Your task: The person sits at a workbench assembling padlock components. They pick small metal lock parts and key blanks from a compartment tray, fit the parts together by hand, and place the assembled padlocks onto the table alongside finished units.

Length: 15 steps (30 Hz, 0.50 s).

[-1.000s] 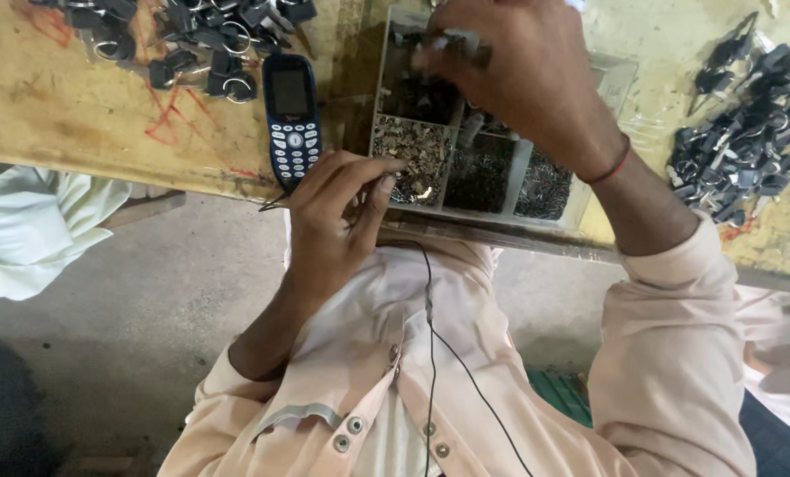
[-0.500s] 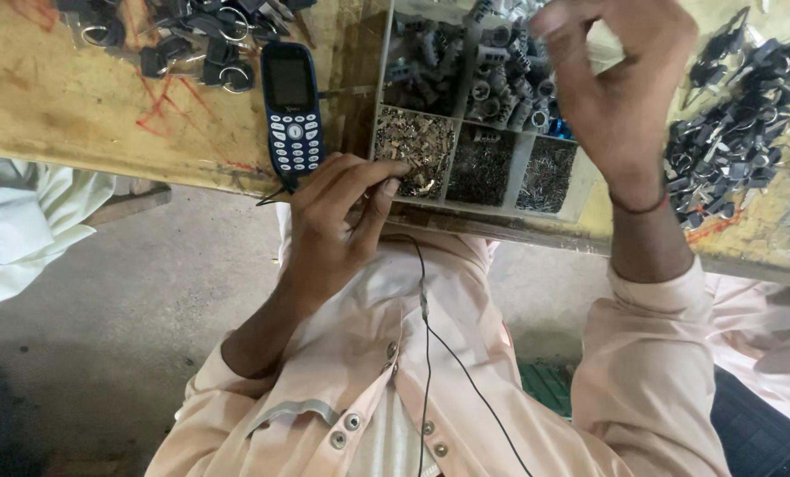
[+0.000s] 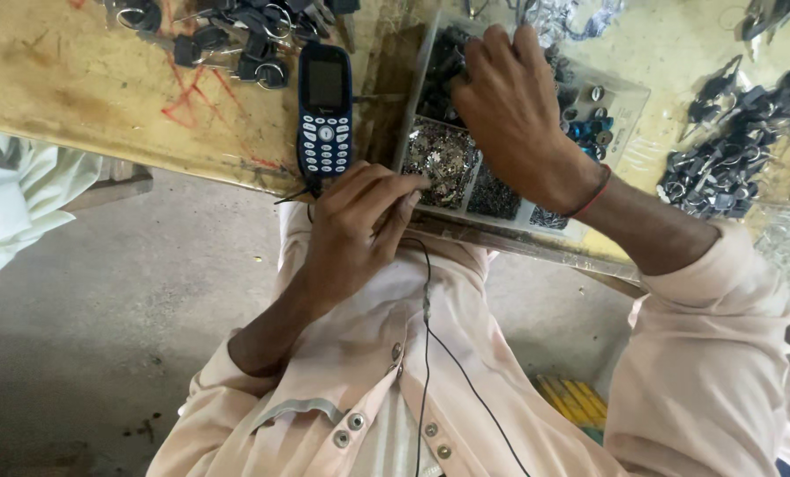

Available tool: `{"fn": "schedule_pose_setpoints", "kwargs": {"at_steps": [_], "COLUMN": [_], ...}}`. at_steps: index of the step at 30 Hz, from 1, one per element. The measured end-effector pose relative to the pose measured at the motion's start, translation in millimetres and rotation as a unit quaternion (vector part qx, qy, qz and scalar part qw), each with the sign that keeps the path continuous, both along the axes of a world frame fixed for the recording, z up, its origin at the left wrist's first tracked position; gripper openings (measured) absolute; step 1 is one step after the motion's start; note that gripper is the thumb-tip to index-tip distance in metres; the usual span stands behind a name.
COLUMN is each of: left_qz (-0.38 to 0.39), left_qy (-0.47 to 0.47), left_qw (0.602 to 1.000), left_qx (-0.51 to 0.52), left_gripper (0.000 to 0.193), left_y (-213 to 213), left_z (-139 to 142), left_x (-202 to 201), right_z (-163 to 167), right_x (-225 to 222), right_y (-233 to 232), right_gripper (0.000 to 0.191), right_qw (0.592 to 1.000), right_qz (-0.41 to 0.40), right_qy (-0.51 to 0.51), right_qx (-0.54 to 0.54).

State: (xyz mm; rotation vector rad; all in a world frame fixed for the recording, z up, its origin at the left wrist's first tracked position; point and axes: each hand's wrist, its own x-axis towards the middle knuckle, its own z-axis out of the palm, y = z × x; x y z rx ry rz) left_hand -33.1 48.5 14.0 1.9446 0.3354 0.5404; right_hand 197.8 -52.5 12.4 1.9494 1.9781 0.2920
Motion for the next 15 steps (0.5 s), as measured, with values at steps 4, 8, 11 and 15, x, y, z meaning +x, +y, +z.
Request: {"fn": "schedule_pose_setpoints", "kwargs": {"at_steps": [4, 8, 11, 15], "left_qz": [0.004, 0.008, 0.010, 0.019], "left_qy": [-0.005, -0.012, -0.020, -0.018], "left_qw": [1.000, 1.000, 1.000, 1.000], "left_qx": [-0.014, -0.004, -0.003, -0.013], "left_gripper": [0.023, 0.023, 0.022, 0.021], "left_y": [10, 17, 19, 19], "left_z": [-5, -7, -8, -9], "left_x": [-7, -12, -16, -18], "right_z": [6, 1, 8, 36], "right_x": [-3, 0, 10, 27], "right_y": [7, 2, -2, 23], "right_gripper": [0.009, 0.007, 0.007, 0.015], "right_qw": [0.999, 0.998, 0.999, 0.968], "right_qz": [-0.003, -0.017, 0.014, -0.014], "right_qy": [0.034, 0.012, 0.035, 0.248], "right_qx": [0.009, -0.057, -0.009, 0.030]}}
